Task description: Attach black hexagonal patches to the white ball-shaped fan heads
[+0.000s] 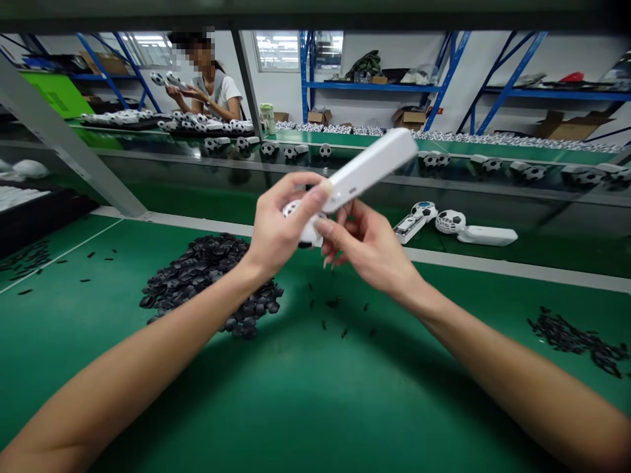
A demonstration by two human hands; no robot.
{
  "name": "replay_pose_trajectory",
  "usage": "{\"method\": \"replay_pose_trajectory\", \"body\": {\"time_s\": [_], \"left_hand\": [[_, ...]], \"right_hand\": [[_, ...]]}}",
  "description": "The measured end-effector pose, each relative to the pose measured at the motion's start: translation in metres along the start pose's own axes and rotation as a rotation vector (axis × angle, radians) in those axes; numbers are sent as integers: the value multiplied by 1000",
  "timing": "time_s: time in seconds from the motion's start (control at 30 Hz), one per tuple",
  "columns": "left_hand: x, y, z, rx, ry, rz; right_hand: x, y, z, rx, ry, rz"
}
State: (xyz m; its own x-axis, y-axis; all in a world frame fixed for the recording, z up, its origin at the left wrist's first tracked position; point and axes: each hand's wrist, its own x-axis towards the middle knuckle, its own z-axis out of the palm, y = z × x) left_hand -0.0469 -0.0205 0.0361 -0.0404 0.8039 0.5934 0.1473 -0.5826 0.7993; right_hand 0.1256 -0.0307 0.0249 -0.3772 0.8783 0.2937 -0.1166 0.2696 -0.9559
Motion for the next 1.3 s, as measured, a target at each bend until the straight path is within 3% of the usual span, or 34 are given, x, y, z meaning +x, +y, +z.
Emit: {"method": "replay_pose_trajectory", "body": {"time_s": [0.1,0.2,0.27,0.37,0.47,0.6,0.73,0.9,1.03,1.17,1.3], "left_hand": [[38,-49,-21,66,139,-244],[73,-100,-56,453,218,-459],[86,-123,-76,558,192,-488],[89,-136,-88,707,87,-427],[88,-130,-82,824,-25,-283],[88,-111,-68,895,-137,-150],[72,-82,-54,888,-194,-53],[31,-39,-37,681,-206,4],[3,-13,-39,631,-216,-6],[-34,-2,-47,645,-327,-116],[-64,-17,-27,643,-516,-277]], "right_hand": [[-9,6,-11,-220,-25,46],[-43,12,-18,-594,-201,59],[-70,14,-22,-728,-281,36],[-102,17,-28,-836,-271,-13],[-123,21,-20,-871,-270,-74],[-130,38,15,-1048,-331,-215],[-108,53,47,-1214,-300,-167],[-63,61,63,-1164,-337,-44],[-54,64,56,-1175,-353,59],[-73,57,26,-1142,-344,40],[-101,37,-22,-1091,-89,55]]}}
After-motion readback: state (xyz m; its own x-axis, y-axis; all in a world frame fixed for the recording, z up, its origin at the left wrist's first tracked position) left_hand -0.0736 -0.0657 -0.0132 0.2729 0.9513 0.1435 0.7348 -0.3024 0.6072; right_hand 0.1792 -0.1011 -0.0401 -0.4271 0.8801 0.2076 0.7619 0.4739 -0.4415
